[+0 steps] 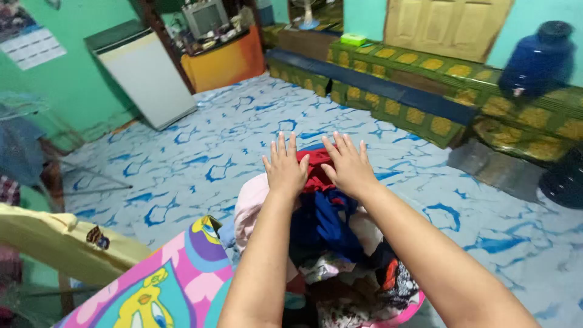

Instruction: Fold a red t-shirt on an ironing board.

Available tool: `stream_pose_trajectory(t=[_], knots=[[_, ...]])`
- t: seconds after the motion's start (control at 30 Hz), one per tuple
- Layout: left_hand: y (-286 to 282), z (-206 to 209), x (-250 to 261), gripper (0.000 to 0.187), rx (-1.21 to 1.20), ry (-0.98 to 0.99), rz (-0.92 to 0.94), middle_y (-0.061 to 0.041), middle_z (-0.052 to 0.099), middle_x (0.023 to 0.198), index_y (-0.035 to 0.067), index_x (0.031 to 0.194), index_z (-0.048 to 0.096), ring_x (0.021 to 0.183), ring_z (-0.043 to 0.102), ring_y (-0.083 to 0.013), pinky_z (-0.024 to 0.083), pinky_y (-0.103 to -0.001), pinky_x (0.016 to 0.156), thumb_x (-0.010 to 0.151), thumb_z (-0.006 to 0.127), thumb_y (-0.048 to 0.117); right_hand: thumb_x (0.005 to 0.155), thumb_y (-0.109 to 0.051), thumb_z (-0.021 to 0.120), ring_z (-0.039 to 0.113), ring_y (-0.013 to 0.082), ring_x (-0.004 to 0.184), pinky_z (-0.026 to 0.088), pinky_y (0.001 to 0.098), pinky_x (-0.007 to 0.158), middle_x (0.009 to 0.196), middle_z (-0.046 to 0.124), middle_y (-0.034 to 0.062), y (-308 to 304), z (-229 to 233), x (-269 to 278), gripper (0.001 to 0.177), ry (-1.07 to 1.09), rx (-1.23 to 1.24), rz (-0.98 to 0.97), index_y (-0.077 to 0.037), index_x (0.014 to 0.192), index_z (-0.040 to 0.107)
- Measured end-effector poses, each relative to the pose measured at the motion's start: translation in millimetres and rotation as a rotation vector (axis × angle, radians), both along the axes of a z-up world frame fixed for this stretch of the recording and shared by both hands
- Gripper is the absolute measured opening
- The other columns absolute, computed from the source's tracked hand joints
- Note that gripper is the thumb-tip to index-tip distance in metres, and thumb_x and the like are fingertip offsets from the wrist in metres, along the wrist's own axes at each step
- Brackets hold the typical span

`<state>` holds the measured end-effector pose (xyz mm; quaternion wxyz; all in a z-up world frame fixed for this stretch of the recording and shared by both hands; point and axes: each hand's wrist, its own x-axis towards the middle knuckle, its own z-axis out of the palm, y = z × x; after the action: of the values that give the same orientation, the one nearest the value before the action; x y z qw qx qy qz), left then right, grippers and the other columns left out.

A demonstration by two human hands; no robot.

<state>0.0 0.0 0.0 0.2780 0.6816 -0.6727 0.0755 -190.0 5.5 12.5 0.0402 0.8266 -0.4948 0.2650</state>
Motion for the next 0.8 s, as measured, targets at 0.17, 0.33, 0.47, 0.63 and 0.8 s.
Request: stream_pose_trajectory(t=[0.17,0.33,0.47,0.63,0.8], knots=[[-21.0,-20.5,-14.1,0.081,0.235,0.022,0.146,-0.014,0.022,0.167,0.021,0.157,0.033,0.151,0.021,-0.0398,0.021,-0.066,0.116,0.088,0.068,0.044,0.08,-0.031,0.078,0.025,0.0397,0.152,0.022,0.0644,0.117,0.165,0.023,0.0187,-52.5,-26.8,-9.1,0.095,0.077,0.178,0.081,-0.022,0.16,0.027],[-32.5,-61.8,-12.0,0.034,0.415,0.051,0.272,-0.01,0.045,0.156,0.022,0.129,0.063,0.148,0.033,-0.0382,0.025,-0.068,0.114,0.097,0.059,0.032,0.076,-0.032,0.085,0.027,0.0408,0.15,0.027,0.0636,0.115,0.166,0.022,0.0208,-86.1,-61.3,-7.8,0.104,0.065,0.303,0.177,-0.024,0.16,0.024],[-43.3,-51.2,-10.7,0.027,0.206,0.426,0.232,-0.016,0.071,0.117,0.014,0.116,0.065,0.11,0.066,-0.0387,0.048,-0.058,0.093,0.105,0.051,0.034,0.072,-0.038,0.088,0.032,0.0438,0.146,0.033,0.0569,0.117,0.164,0.025,0.0216,-104.8,-70.6,-7.0,0.109,0.042,0.387,0.221,-0.025,0.16,0.024],[-66.1,-34.7,-10.5,0.024,-0.185,0.668,0.039,-0.017,0.074,0.098,0.008,0.112,0.062,0.093,0.072,-0.0359,0.056,-0.045,0.078,0.105,0.054,0.03,0.068,-0.028,0.088,0.036,0.0422,0.143,0.036,0.0524,0.113,0.162,0.027,0.0194,-149.8,-99.4,-0.6,0.096,-0.08,0.476,0.169,-0.022,0.151,0.039],[-72.2,-24.9,3.1,0.031,-0.335,1.026,-0.042,-0.014,0.072,0.103,0.005,0.125,0.06,0.096,0.069,-0.0247,0.056,-0.04,0.085,0.103,0.062,0.026,0.081,-0.002,0.052,0.069,0.031,0.117,0.052,0.0377,0.1,0.122,0.074,0.0162,-168.3,-59.0,7.6,0.058,-0.618,0.549,0.317,-0.012,0.137,0.063]])
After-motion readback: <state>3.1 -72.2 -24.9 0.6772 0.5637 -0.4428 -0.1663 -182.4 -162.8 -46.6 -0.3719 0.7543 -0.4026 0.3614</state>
